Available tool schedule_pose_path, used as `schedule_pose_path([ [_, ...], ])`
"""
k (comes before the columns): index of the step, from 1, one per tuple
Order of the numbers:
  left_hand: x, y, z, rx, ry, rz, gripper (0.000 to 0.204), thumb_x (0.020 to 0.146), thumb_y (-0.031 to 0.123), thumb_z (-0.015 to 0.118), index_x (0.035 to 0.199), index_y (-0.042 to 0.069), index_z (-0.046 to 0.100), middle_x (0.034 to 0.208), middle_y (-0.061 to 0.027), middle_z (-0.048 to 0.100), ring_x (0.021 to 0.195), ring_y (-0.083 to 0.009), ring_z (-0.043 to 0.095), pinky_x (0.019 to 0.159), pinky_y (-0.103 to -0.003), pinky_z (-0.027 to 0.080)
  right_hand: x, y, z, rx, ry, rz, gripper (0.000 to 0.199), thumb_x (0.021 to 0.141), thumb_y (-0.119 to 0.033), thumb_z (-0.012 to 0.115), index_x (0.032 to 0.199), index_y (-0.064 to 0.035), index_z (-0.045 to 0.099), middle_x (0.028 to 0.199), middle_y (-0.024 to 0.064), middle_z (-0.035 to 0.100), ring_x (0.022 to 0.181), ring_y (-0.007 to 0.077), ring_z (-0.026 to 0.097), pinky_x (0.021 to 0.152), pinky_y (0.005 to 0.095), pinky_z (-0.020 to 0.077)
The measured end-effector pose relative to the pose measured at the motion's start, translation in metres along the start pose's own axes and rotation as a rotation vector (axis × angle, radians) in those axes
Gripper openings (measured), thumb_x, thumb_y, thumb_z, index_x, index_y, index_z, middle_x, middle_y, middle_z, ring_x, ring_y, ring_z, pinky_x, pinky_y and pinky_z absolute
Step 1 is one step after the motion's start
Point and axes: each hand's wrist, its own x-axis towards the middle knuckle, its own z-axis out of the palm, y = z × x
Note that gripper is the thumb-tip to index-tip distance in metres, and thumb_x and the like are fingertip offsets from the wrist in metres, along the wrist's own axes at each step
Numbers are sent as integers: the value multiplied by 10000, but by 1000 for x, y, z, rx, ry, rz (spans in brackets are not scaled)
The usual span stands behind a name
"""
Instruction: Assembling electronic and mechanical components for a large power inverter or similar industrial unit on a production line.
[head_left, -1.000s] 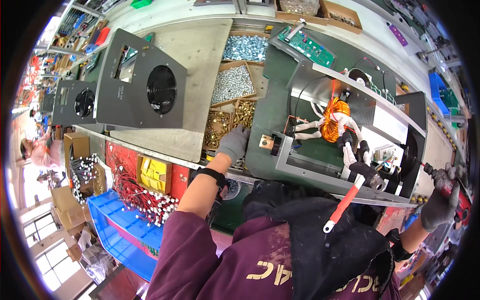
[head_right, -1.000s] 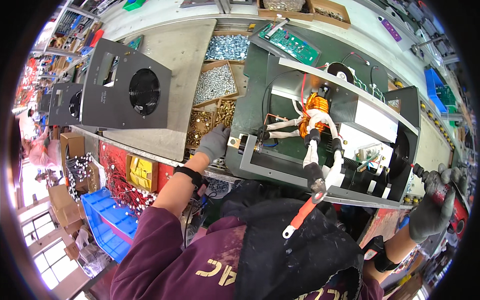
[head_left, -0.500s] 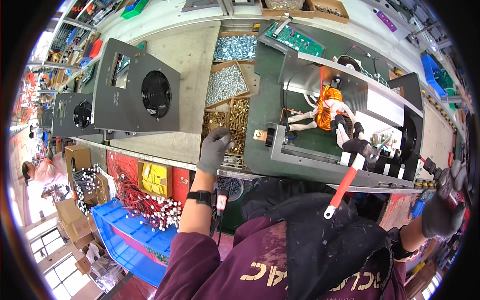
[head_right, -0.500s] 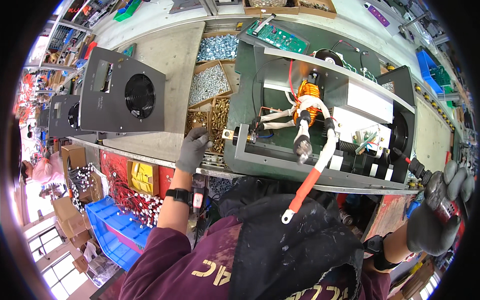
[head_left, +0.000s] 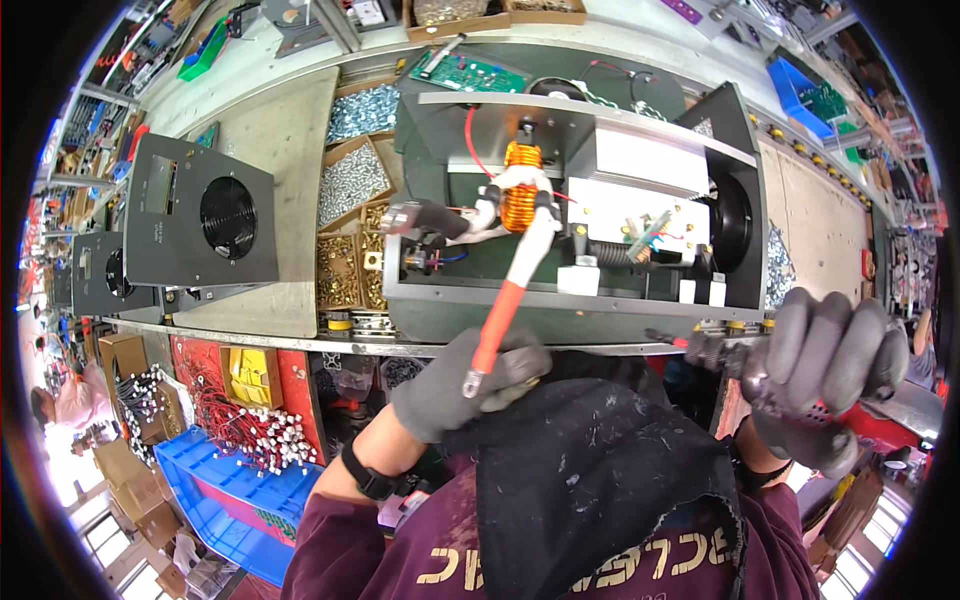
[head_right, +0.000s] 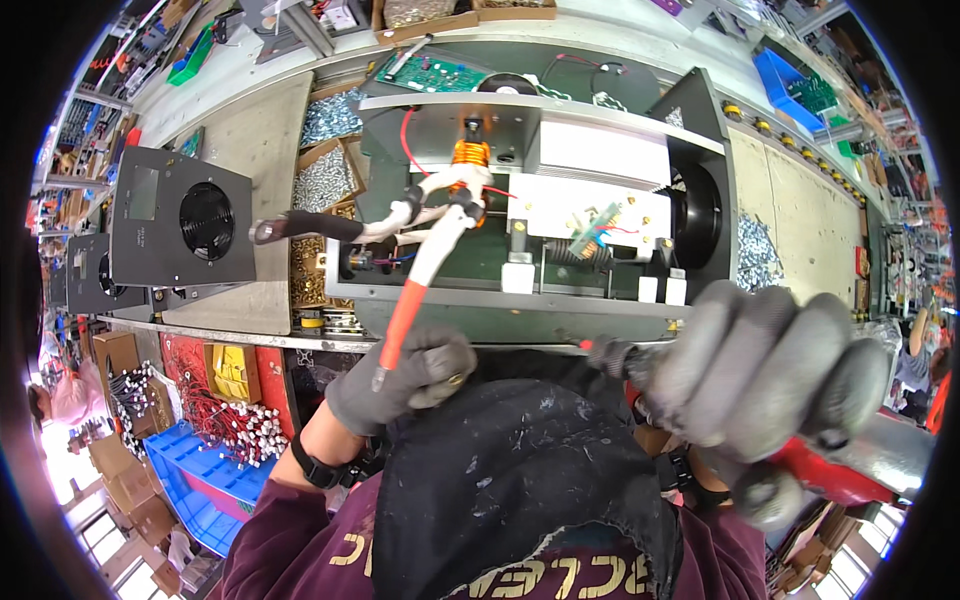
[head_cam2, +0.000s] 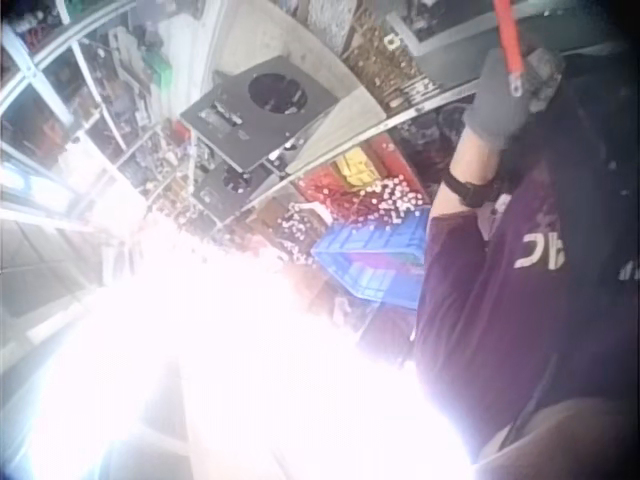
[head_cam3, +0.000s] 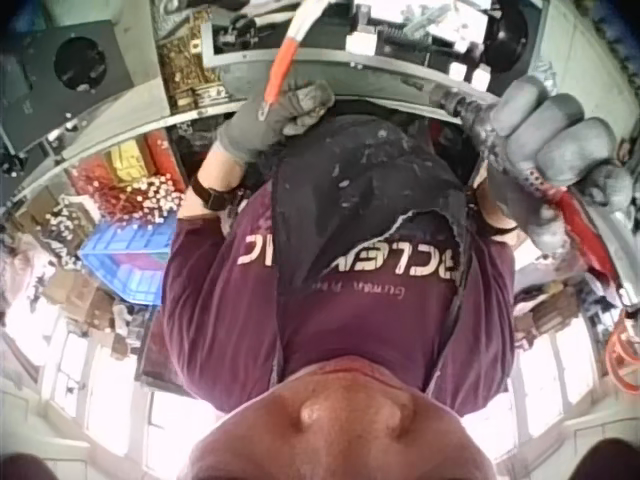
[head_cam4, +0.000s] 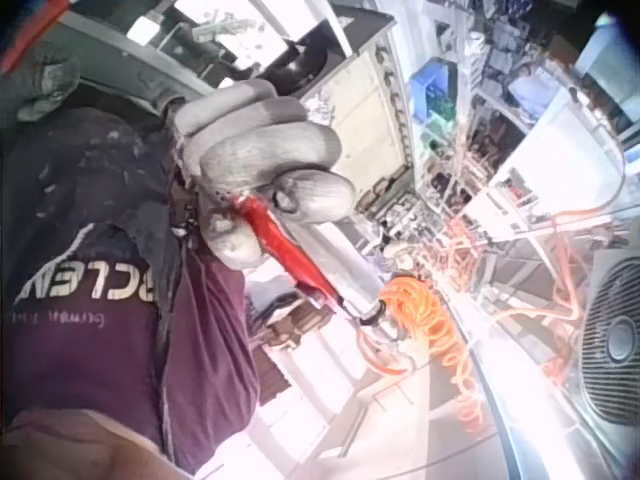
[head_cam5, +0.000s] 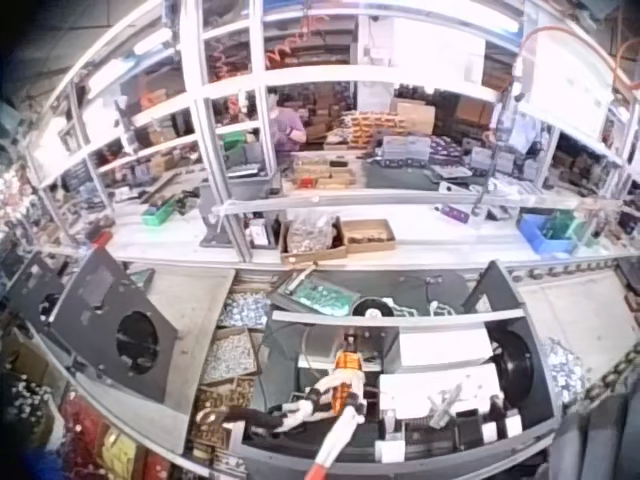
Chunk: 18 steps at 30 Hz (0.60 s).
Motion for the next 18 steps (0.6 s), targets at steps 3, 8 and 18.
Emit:
schedule_pose_path([
  [3, 29, 14, 39, -91, -38, -80, 303, 915, 313, 578, 946, 12, 565, 700, 7, 487, 521, -31, 372, 439, -169, 282, -3, 5, 12, 55, 81, -72, 343, 731, -90, 748, 957, -106, 491, 734, 14, 518, 580, 128, 528, 536, 287, 533],
  [8, 58, 20, 70, -167, -91, -73, 385, 908, 403, 564, 918, 19, 538, 682, 3, 463, 493, -30, 356, 427, -165, 268, -10, 9, -12, 133, -44, -166, 337, 734, -79, 736, 937, -77, 467, 735, 55, 536, 527, 130, 542, 498, 280, 508],
  [18, 66, 26, 94, -221, 62, -74, 360, 917, 400, 560, 838, 50, 529, 600, 9, 447, 442, -36, 357, 384, -169, 274, -13, 4, -25, 52, -55, -166, 304, 740, -59, 686, 936, -76, 455, 769, 66, 538, 527, 118, 531, 491, 265, 486],
])
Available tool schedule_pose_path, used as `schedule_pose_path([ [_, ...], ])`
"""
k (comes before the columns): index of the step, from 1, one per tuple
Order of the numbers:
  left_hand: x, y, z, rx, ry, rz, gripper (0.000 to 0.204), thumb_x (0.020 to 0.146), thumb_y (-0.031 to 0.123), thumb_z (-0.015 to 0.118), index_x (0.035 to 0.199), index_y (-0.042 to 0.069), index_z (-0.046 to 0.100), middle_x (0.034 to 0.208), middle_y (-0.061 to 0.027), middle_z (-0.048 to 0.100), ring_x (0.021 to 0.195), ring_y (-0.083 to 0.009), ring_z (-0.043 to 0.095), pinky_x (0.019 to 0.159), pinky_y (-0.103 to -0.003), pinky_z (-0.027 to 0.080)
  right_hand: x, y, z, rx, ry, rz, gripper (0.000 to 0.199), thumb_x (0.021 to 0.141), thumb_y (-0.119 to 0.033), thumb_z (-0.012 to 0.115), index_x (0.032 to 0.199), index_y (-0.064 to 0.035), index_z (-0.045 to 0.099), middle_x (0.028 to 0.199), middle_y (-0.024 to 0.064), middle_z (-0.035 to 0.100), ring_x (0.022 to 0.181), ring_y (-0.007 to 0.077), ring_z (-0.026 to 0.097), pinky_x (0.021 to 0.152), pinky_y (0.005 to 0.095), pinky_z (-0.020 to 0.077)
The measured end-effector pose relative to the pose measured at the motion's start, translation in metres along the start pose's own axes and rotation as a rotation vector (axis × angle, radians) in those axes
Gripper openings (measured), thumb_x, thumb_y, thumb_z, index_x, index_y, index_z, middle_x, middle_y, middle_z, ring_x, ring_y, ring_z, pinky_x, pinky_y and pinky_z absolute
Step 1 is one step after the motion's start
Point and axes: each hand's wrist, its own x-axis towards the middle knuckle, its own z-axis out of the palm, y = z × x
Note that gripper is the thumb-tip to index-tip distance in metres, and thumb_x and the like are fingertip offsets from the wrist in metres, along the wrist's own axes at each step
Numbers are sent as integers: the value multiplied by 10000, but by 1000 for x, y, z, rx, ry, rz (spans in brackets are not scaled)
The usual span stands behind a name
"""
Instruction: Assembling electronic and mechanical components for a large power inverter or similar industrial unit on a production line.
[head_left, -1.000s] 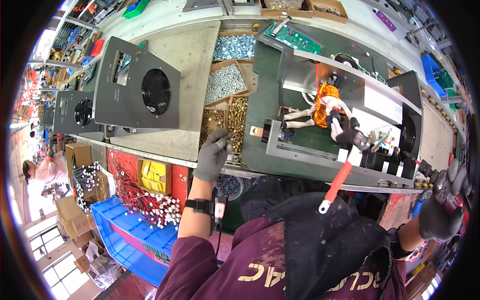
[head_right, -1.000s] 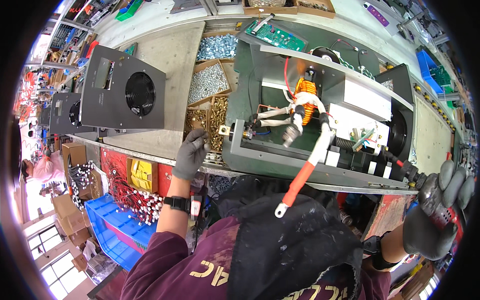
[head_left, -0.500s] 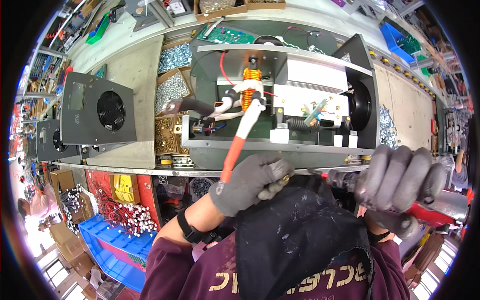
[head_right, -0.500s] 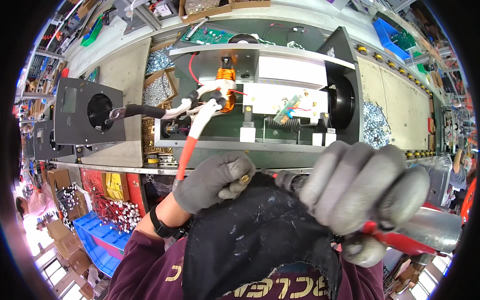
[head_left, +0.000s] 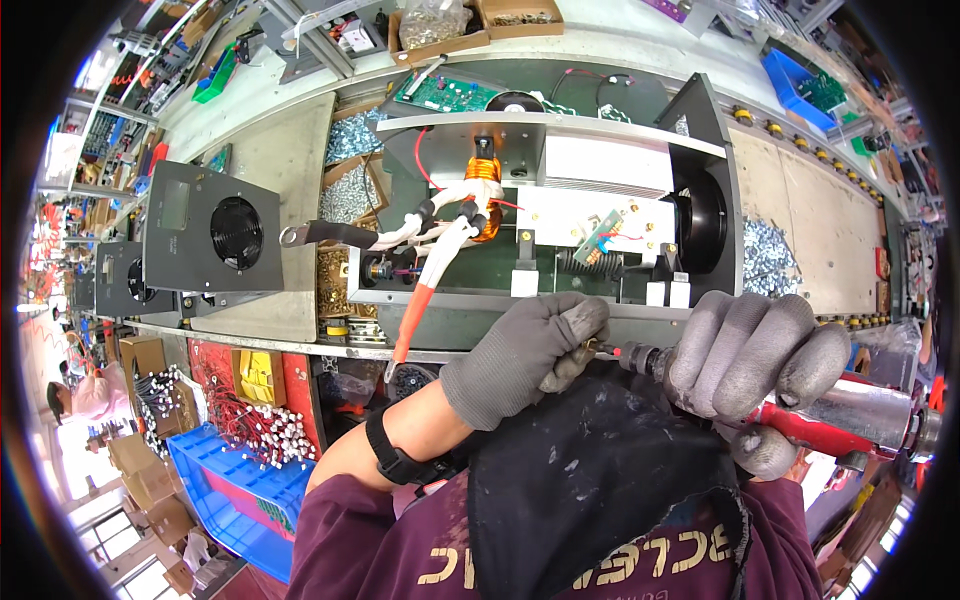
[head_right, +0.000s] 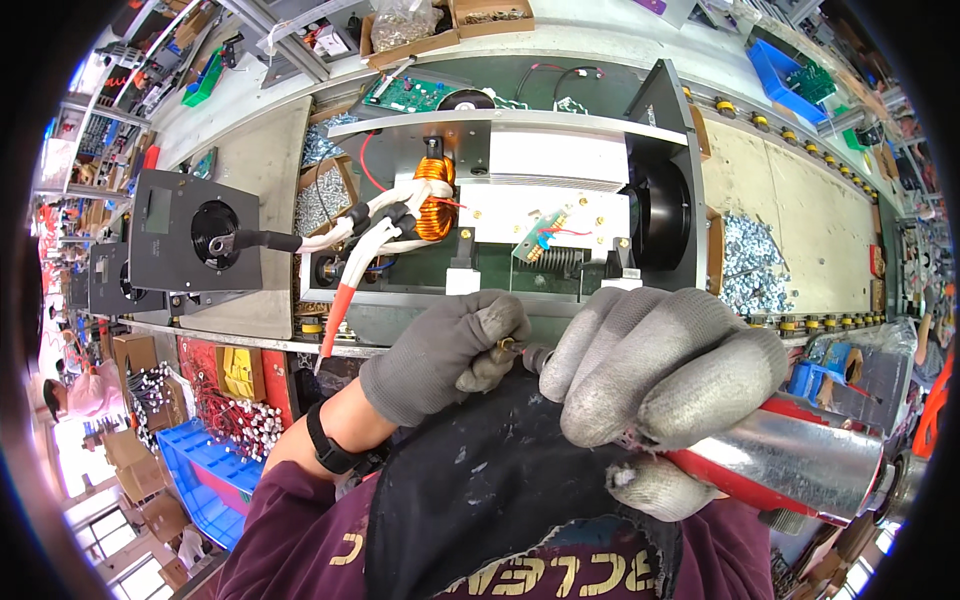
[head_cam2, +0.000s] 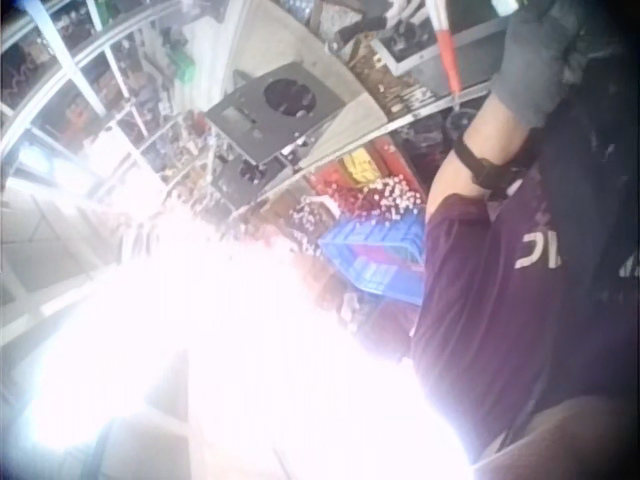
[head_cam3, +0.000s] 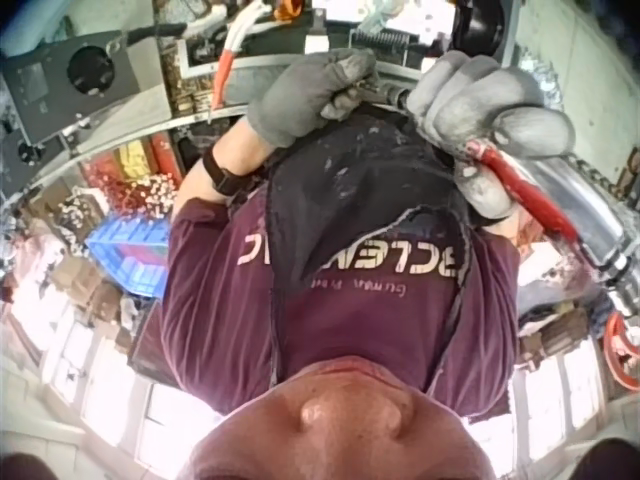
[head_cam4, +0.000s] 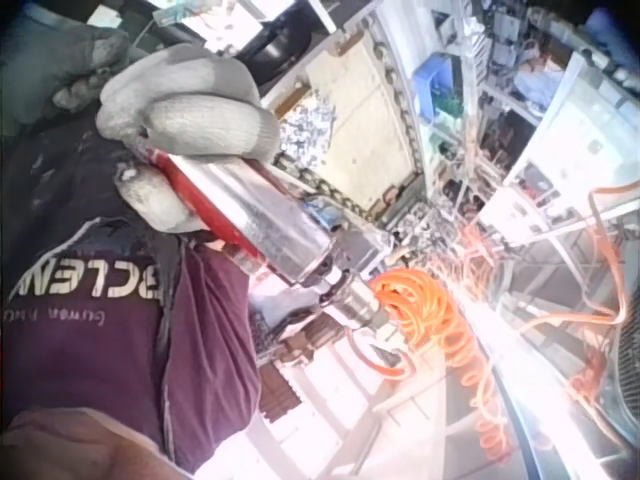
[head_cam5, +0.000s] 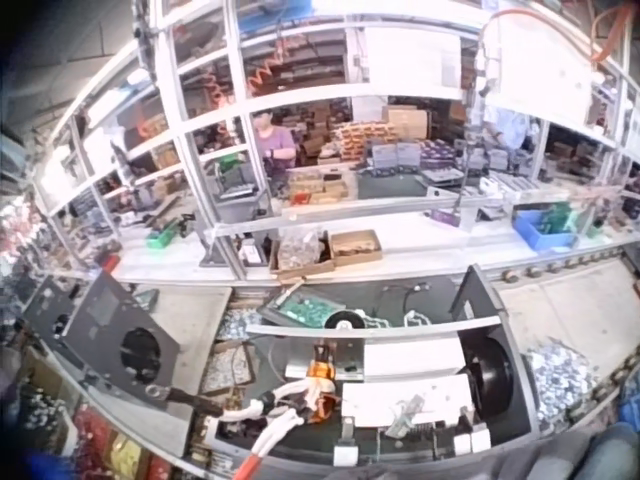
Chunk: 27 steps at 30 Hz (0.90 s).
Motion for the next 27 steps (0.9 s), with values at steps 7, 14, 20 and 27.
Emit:
schedule_pose_path([
  [7, -27, 3, -16, 211, 59, -104, 379, 954, 380, 485, 1077, 22, 509, 640, 17, 438, 467, -55, 363, 441, -200, 302, 11, 4, -4, 94, 120, -104, 315, 749, -105, 684, 945, -86, 438, 712, 13, 466, 525, 102, 482, 486, 241, 482],
  [14, -39, 15, -34, 1580, 1126, 816, 355, 946, 210, 462, 1224, -3, 517, 796, -136, 601, 631, -237, 582, 578, -332, 468, 11, -21, -41, 50, 129, 63, 377, 759, -171, 697, 1038, -174, 443, 815, -27, 418, 700, 144, 413, 563, 278, 530],
  [20, 21, 73, -12, 1178, 929, 1158, 232, 939, 220, 480, 1045, 50, 597, 913, -165, 584, 806, -356, 581, 681, -374, 477, 9, -25, -54, -34, 334, 5, 370, 765, -209, 690, 1047, -158, 456, 792, 2, 417, 587, 151, 464, 490, 272, 491],
  [27, 84, 140, -38, 995, 796, 1283, 202, 944, 152, 459, 922, 5, 597, 797, -114, 548, 670, -224, 551, 602, -297, 431, 2, -19, -71, -59, 483, -47, 361, 753, -163, 692, 987, -126, 420, 801, 19, 443, 592, 136, 471, 489, 271, 448],
])
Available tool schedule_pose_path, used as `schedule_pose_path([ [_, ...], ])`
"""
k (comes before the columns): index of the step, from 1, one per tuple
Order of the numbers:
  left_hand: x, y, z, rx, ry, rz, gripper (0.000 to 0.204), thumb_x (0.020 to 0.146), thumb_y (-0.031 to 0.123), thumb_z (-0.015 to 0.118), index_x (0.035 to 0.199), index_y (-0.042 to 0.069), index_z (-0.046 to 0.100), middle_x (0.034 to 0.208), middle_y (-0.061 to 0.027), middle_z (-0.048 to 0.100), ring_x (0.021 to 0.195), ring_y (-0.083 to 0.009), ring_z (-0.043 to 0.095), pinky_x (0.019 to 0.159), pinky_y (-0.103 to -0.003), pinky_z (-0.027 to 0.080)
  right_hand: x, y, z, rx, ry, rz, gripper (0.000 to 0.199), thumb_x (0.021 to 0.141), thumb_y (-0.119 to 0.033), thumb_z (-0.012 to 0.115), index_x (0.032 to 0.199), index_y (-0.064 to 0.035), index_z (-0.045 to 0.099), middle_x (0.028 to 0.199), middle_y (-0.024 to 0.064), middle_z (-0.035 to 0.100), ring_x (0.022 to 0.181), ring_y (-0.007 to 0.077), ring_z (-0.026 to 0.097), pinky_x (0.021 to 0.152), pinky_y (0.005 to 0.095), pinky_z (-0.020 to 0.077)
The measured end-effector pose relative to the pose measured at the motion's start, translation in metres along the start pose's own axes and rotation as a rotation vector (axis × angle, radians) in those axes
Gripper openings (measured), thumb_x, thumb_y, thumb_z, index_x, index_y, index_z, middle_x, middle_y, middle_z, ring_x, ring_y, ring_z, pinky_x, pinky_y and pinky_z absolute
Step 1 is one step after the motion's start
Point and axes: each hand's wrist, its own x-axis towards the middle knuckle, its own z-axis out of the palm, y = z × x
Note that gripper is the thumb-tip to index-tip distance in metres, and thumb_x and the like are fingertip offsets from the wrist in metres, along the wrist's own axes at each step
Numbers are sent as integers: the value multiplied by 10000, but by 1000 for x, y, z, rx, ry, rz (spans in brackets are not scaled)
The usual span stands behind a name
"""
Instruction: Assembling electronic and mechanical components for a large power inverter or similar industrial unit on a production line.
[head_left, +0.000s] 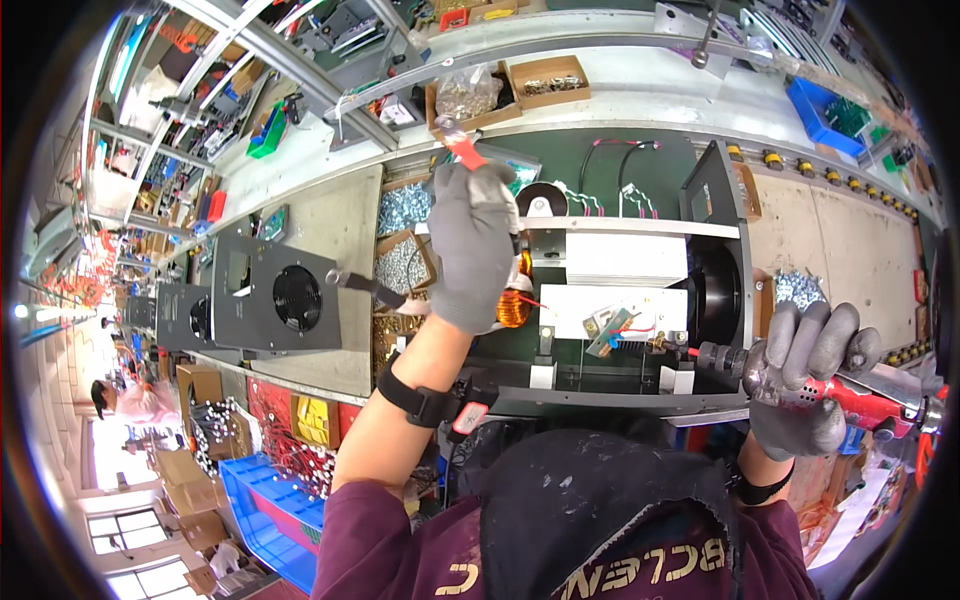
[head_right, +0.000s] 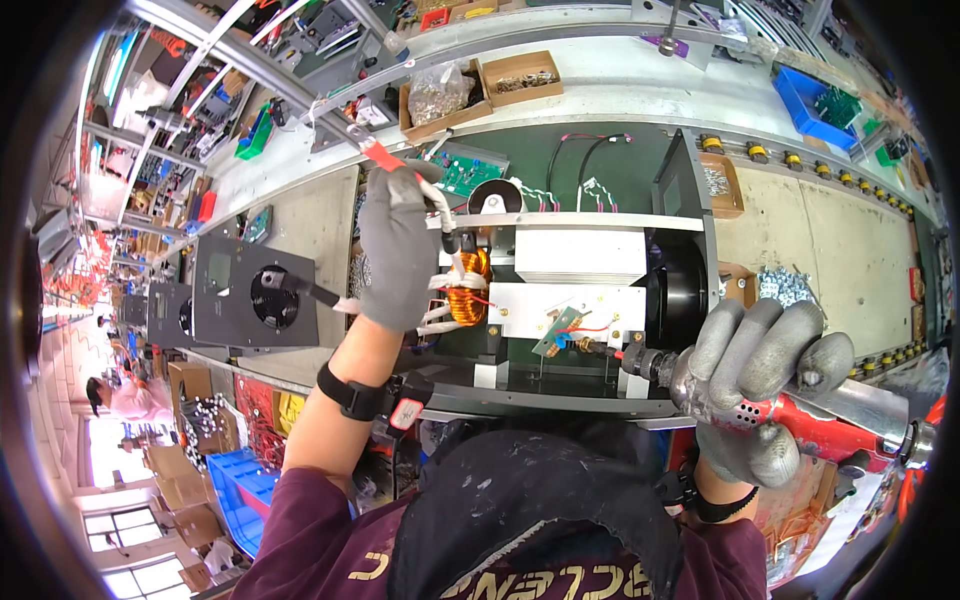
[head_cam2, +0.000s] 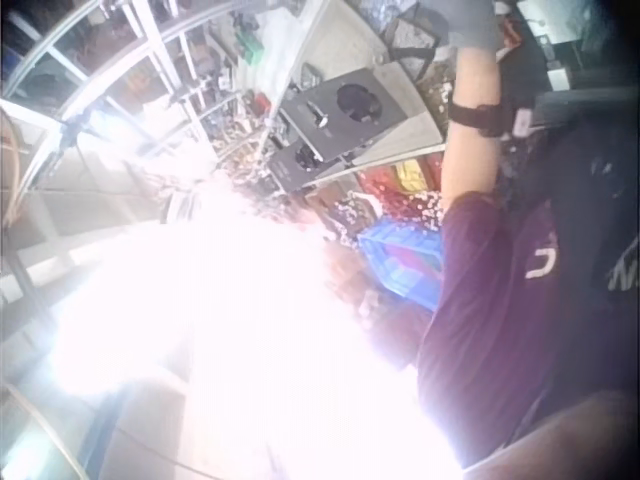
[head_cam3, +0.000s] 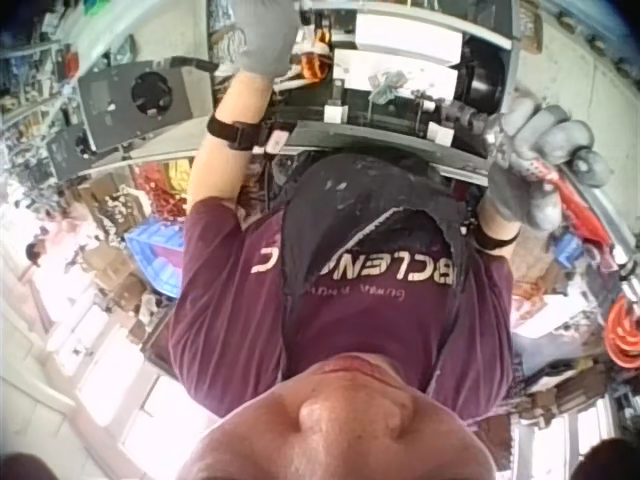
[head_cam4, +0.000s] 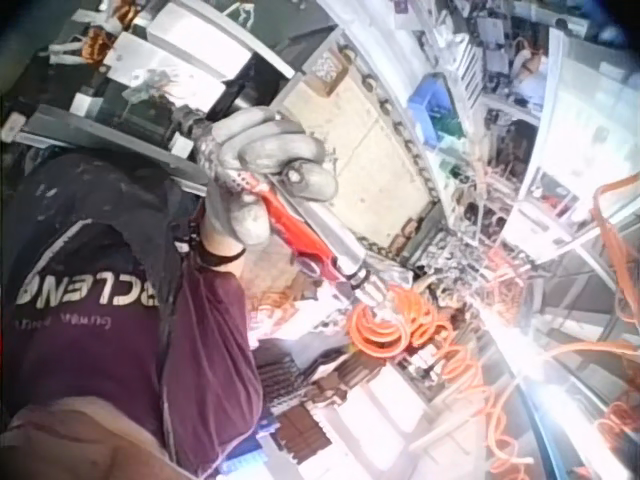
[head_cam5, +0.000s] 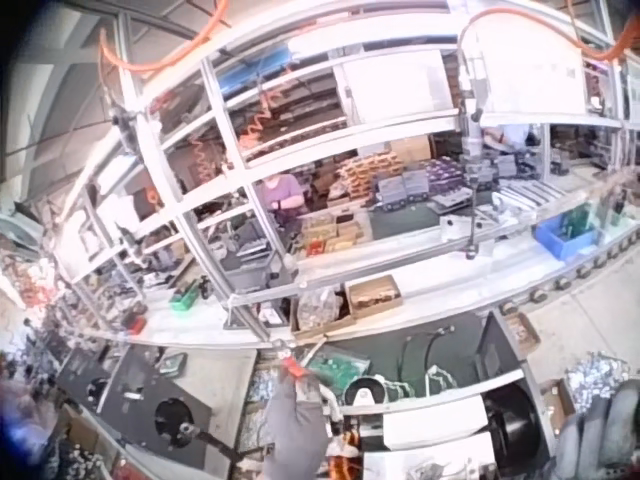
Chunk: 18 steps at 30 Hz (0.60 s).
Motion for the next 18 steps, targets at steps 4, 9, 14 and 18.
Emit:
schedule_pose_path([
  [4, 11, 8, 3, -758, -178, -691, 388, 969, 426, 391, 967, 55, 505, 703, -21, 477, 558, -106, 468, 442, -250, 363, 4, 18, -5, -12, 30, -63, 386, 759, -170, 693, 1053, -112, 449, 767, 21, 445, 538, 116, 451, 491, 279, 416],
  [9, 8, 9, 5, 335, -715, 286, 176, 904, 244, 498, 962, 106, 590, 774, -100, 634, 664, -277, 629, 553, -345, 482, -1, 30, -11, -141, 109, 11, 350, 771, -158, 682, 1030, -123, 449, 721, 28, 437, 478, 105, 430, 484, 274, 417],
  [14, 8, 25, 22, 789, -1296, 298, 196, 877, 290, 542, 915, 118, 627, 799, -83, 647, 710, -265, 655, 577, -386, 494, -4, 47, -5, -258, 156, 53, 340, 775, -190, 708, 951, -122, 425, 725, 34, 439, 483, 122, 440, 474, 277, 424],
  [18, 5, 16, 18, 764, -1363, 411, 87, 764, 158, 606, 804, 92, 645, 690, -91, 632, 680, -264, 659, 563, -384, 502, -8, 59, 0, -291, 135, 65, 354, 782, -188, 731, 944, -119, 424, 744, 44, 474, 515, 140, 489, 497, 290, 459],
])
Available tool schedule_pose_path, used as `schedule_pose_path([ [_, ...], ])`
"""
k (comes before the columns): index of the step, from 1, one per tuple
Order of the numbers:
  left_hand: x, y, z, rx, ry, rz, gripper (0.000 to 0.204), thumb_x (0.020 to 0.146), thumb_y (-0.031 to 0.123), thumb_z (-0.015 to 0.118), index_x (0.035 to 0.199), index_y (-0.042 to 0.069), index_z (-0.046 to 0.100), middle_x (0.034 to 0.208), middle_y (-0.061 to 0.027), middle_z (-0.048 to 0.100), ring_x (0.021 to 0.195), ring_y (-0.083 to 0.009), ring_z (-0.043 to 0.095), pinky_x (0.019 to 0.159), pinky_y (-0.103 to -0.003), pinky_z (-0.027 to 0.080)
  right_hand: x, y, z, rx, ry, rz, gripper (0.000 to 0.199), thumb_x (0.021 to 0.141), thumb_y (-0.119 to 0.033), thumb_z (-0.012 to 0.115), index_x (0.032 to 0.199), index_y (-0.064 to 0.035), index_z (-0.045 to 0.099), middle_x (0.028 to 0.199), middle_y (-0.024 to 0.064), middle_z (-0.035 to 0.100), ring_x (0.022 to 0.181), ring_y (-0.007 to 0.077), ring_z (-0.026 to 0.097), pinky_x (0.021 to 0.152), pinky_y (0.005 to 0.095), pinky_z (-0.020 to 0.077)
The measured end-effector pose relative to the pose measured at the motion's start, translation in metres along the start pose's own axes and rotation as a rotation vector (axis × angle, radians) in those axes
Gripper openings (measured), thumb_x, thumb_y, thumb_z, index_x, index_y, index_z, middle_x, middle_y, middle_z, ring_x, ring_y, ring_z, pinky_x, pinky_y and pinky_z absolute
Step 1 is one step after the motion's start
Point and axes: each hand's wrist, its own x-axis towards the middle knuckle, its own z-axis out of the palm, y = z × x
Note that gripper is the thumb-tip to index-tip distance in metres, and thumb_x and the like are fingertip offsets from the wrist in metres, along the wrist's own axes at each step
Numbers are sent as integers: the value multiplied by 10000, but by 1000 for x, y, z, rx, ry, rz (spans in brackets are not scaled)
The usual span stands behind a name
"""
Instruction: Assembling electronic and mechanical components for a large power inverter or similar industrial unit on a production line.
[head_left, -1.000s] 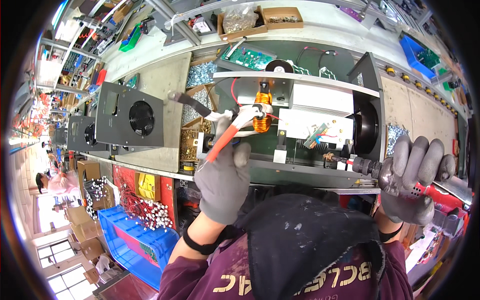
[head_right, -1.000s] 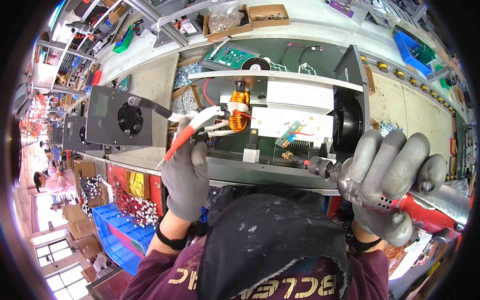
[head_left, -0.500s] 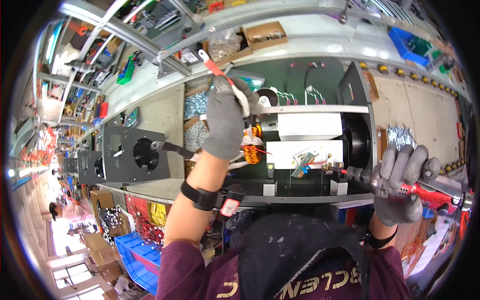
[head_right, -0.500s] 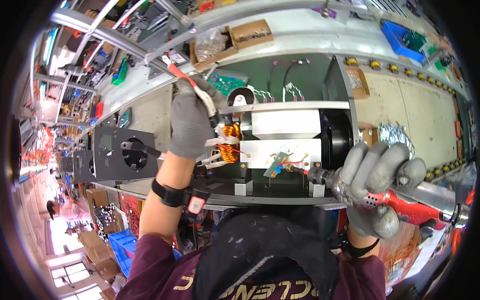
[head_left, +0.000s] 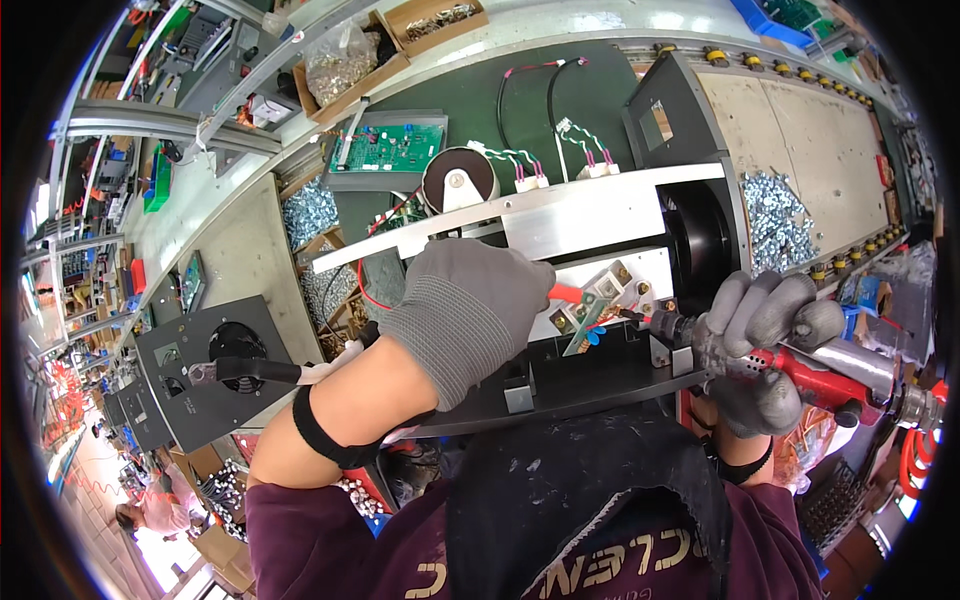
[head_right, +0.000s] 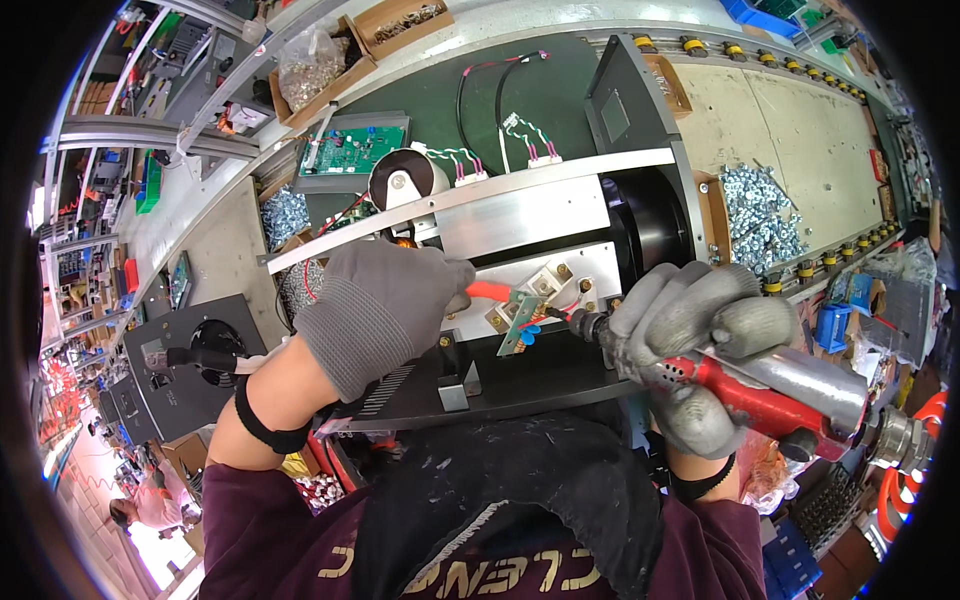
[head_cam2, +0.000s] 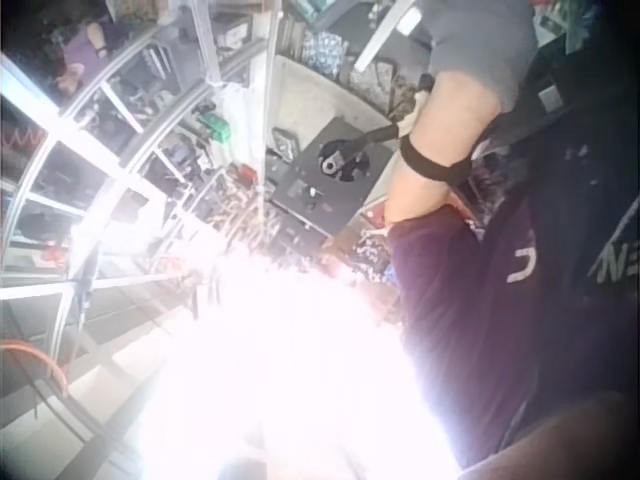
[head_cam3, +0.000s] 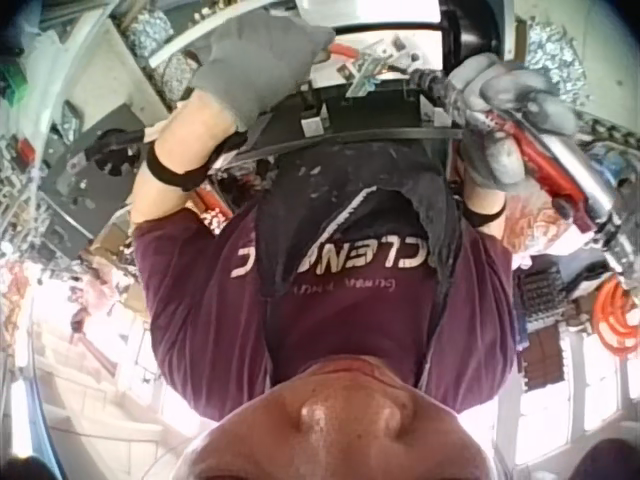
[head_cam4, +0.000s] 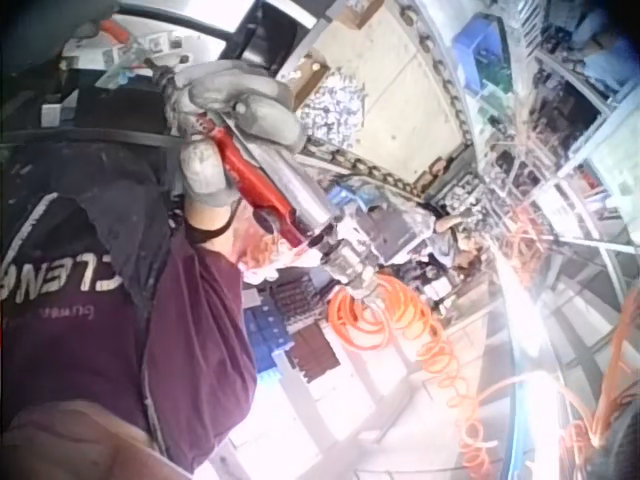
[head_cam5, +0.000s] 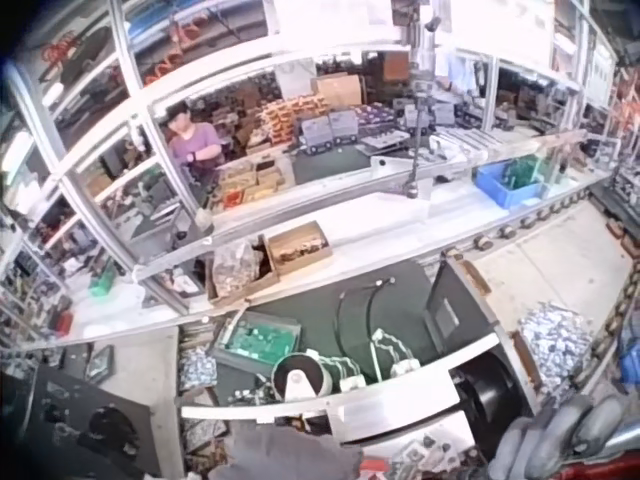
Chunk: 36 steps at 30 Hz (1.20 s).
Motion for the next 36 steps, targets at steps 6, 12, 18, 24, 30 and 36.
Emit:
schedule_pose_path([
  [6, -1, -4, 0, -60, 40, 88, 55, 716, 114, 614, 738, 93, 660, 674, -104, 637, 668, -266, 658, 565, -390, 504, -7, 7, 8, -53, -95, 79, 367, 790, -216, 726, 975, -125, 423, 767, 50, 487, 571, 173, 509, 528, 304, 476],
  [12, 4, -7, -1, 1, -89, 124, 197, 755, 217, 653, 927, 125, 631, 763, -54, 639, 714, -269, 653, 574, -406, 484, -16, 11, 8, -112, -181, -40, 374, 791, -231, 718, 970, -111, 412, 800, 67, 493, 612, 184, 518, 536, 308, 480],
  [18, 8, -5, 3, -74, 62, 122, 175, 780, 220, 637, 911, 108, 608, 754, -59, 629, 719, -262, 650, 591, -385, 491, -20, 10, 9, -172, -180, -177, 283, 795, -108, 641, 945, -82, 403, 814, 88, 486, 577, 184, 508, 517, 314, 471],
  [24, 17, -7, 8, -32, 175, 165, 108, 757, 170, 634, 846, 108, 628, 797, -59, 598, 752, -246, 628, 608, -370, 490, -18, 10, 15, -285, -112, -83, 365, 791, -194, 712, 988, -79, 426, 851, 110, 508, 639, 197, 534, 534, 311, 483],
  [30, 31, -1, 9, 107, 279, 134, 77, 748, 138, 617, 699, 100, 664, 879, -57, 546, 871, -216, 572, 705, -343, 486, -3, 4, 23, -306, -118, 122, 378, 774, -110, 704, 1040, -56, 441, 930, 149, 551, 761, 190, 576, 664, 304, 515],
  [36, 40, -4, 16, 30, 282, 92, 80, 751, 140, 611, 705, 100, 663, 855, -61, 558, 850, -220, 583, 705, -353, 481, 10, 11, 26, -338, -232, 196, 343, 757, 19, 627, 1036, -44, 439, 955, 135, 556, 817, 185, 592, 764, 305, 505],
])
